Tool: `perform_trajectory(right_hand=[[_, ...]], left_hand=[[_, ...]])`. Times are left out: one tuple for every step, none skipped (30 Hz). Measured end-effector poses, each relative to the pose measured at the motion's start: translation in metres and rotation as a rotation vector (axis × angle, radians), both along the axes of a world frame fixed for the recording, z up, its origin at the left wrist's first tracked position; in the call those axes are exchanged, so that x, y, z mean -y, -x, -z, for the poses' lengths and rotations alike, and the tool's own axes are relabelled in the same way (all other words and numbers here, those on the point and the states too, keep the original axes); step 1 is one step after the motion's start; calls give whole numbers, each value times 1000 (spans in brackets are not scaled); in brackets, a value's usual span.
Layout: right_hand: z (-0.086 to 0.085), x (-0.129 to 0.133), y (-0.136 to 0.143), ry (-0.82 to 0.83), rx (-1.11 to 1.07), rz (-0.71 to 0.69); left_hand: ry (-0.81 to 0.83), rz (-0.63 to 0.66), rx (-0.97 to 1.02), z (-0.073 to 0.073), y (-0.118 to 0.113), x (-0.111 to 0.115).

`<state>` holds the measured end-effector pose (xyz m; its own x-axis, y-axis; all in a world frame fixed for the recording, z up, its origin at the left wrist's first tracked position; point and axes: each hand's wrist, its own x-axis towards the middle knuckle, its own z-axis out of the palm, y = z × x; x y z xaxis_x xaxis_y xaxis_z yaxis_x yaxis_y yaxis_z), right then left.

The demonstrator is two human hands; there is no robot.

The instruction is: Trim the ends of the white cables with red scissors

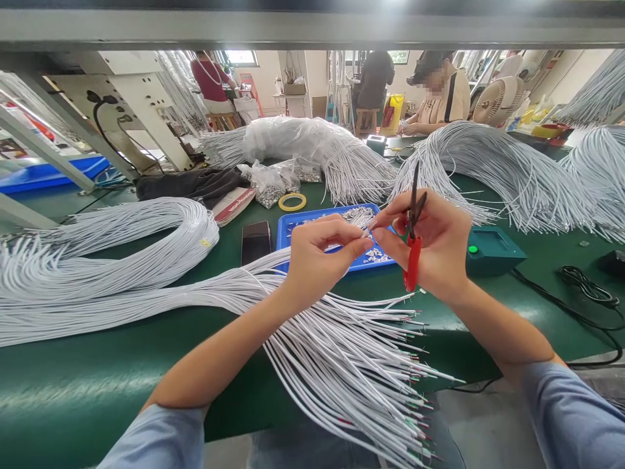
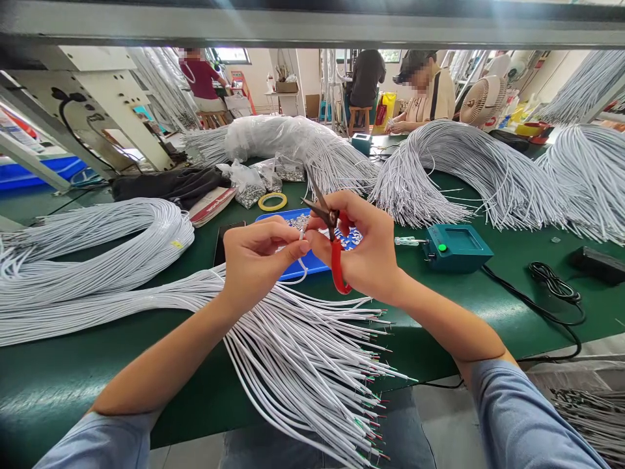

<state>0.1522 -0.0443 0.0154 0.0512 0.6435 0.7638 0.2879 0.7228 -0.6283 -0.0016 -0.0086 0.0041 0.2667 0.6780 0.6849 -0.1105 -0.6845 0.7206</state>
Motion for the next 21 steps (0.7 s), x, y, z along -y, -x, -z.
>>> perform_trajectory(right_hand=[[0, 0, 0, 4, 9, 6], [0, 0, 0, 2, 22, 13], [0, 1, 0, -2, 34, 18], [0, 1, 1, -6, 44, 20], [1, 1, 1, -7, 50, 20], [1, 1, 1, -10, 51, 21], [1, 2, 1, -10, 48, 20], [1, 2, 1, -11, 43, 19], [1, 1, 1, -14, 39, 17], [1, 1, 1, -19, 35, 16], [1, 1, 1, -21, 31, 18], [1, 1, 1, -20, 27, 19], [1, 0, 1, -14, 22, 22], [1, 0, 1, -8, 15, 26], [1, 0, 0, -2, 9, 29], [0, 0, 0, 4, 4, 29], [0, -1, 0, 7, -1, 27], [0, -1, 0, 7, -4, 23], [0, -1, 0, 9, -6, 17], [0, -1, 0, 13, -8, 11], [0, -1, -1, 18, -9, 6]], left_hand=[[3, -3, -2, 0, 0, 0], [6, -7, -3, 0, 0, 0], [8, -11, -3, 0, 0, 0], [10, -16, -5, 1, 0, 0], [12, -20, -8, 1, 0, 1], [14, -24, -10, 1, 0, 1], [18, -26, -12, 1, -1, 1], [22, -25, -15, 2, -1, 1], [28, -21, -17, 2, -1, 1], [32, -17, -15, 2, -1, 1], [38, -13, -15, 2, -1, 1], [45, -10, -16, 2, -1, 0], [49, -6, -17, 1, -1, 0], [49, 0, -17, 1, -1, 0], [47, 6, -21, 1, -1, 0], [41, 14, -25, 1, -1, -1], [34, 23, -30, 1, -1, -1], [28, 30, -35, 1, 0, -1], [25, 35, -39, 1, 0, -1], [27, 39, -41, 1, 0, -1], [31, 43, -41, 1, 0, -1]])
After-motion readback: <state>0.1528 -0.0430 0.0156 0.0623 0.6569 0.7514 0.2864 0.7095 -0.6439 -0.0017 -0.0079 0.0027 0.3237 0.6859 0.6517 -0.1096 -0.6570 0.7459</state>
